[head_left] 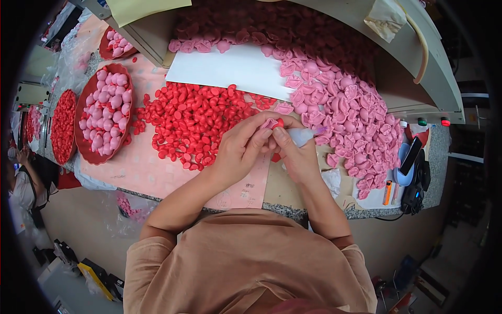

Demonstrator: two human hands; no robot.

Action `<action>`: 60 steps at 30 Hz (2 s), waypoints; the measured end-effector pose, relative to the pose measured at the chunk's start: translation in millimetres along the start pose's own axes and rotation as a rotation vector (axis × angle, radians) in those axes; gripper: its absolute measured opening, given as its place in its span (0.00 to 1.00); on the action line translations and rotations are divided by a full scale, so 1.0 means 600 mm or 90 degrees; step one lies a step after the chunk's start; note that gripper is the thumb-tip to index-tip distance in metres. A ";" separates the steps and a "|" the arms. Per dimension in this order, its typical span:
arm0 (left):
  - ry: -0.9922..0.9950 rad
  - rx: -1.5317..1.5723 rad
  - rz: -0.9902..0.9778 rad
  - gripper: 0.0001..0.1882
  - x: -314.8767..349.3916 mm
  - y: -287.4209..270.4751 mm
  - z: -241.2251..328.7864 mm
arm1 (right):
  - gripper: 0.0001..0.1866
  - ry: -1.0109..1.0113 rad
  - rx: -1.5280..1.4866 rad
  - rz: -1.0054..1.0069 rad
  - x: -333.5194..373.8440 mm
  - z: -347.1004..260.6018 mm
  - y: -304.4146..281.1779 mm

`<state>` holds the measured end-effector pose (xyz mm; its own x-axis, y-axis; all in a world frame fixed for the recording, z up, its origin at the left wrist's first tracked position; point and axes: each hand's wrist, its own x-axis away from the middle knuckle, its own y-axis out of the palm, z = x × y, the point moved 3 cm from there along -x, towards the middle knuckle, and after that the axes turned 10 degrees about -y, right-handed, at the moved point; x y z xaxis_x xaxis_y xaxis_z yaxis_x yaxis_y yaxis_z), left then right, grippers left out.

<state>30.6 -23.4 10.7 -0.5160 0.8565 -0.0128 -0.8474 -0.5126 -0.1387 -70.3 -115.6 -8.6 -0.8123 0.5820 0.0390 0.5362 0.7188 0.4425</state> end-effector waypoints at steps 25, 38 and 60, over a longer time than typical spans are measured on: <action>-0.031 0.209 -0.104 0.15 0.016 -0.011 0.010 | 0.14 -0.071 0.219 -0.002 0.015 0.010 -0.012; -0.049 0.268 -0.177 0.15 0.022 0.000 0.000 | 0.15 -0.016 0.133 -0.023 0.025 -0.014 0.015; -0.083 0.235 -0.170 0.14 0.023 0.002 0.001 | 0.14 -0.020 0.068 0.001 0.026 0.004 0.001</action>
<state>22.3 -12.4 10.8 -0.2656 0.9585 0.1039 -0.9281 -0.2833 0.2414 -81.7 -105.1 -9.7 -0.8047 0.5936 0.0102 0.5601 0.7533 0.3446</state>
